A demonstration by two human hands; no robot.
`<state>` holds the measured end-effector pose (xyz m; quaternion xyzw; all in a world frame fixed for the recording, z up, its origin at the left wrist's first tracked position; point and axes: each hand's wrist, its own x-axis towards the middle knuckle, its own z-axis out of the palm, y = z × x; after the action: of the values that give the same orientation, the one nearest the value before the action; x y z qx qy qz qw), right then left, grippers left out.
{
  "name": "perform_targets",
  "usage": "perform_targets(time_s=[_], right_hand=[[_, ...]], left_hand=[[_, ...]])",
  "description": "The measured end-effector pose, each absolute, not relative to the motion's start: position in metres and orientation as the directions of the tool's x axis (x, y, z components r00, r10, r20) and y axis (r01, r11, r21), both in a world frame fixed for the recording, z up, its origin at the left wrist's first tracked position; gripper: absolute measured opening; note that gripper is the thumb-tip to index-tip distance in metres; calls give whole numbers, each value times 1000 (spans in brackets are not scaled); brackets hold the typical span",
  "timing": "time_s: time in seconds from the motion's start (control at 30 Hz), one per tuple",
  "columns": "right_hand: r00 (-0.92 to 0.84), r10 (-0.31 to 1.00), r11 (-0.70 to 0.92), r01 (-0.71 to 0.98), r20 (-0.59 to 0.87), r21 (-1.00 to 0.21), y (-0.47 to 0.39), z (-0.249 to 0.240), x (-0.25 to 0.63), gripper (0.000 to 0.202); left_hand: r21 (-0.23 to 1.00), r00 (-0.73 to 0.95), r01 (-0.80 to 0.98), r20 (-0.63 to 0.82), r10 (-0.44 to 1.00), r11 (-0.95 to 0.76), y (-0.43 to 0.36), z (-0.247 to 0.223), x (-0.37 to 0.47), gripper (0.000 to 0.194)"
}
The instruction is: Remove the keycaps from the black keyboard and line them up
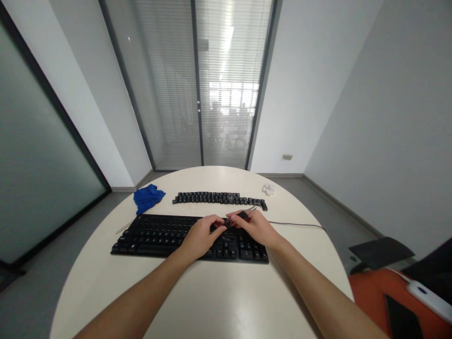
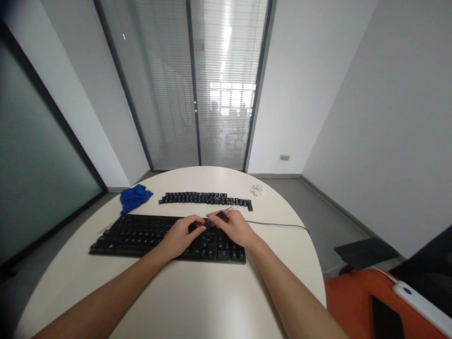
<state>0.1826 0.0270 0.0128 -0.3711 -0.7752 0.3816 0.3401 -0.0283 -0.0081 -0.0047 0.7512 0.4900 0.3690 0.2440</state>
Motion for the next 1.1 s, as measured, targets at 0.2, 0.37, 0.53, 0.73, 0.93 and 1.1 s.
perform_targets(time_s=[0.2, 0.37, 0.53, 0.73, 0.93, 1.1], right_hand=[[-470, 857, 367, 269, 211, -890, 27, 8, 178, 42], [-425, 884, 317, 238, 196, -918, 26, 6, 171, 43], [-418, 881, 352, 271, 220, -896, 23, 10, 167, 39], [-445, 865, 369, 251, 232, -895, 23, 12, 168, 38], [-430, 877, 335, 231, 213, -913, 24, 11, 167, 41], [-433, 881, 308, 218, 191, -926, 25, 11, 169, 41]], left_hand=[[743, 239, 529, 332, 913, -409, -8, -6, -27, 12], [742, 228, 534, 336, 914, -406, -9, -4, -27, 12], [752, 228, 531, 318, 920, -391, -9, -3, -27, 13], [769, 241, 506, 308, 920, -390, -8, -6, -28, 14], [786, 268, 461, 318, 909, -411, -8, -6, -28, 19], [798, 227, 433, 353, 908, -419, -7, -5, -28, 23]])
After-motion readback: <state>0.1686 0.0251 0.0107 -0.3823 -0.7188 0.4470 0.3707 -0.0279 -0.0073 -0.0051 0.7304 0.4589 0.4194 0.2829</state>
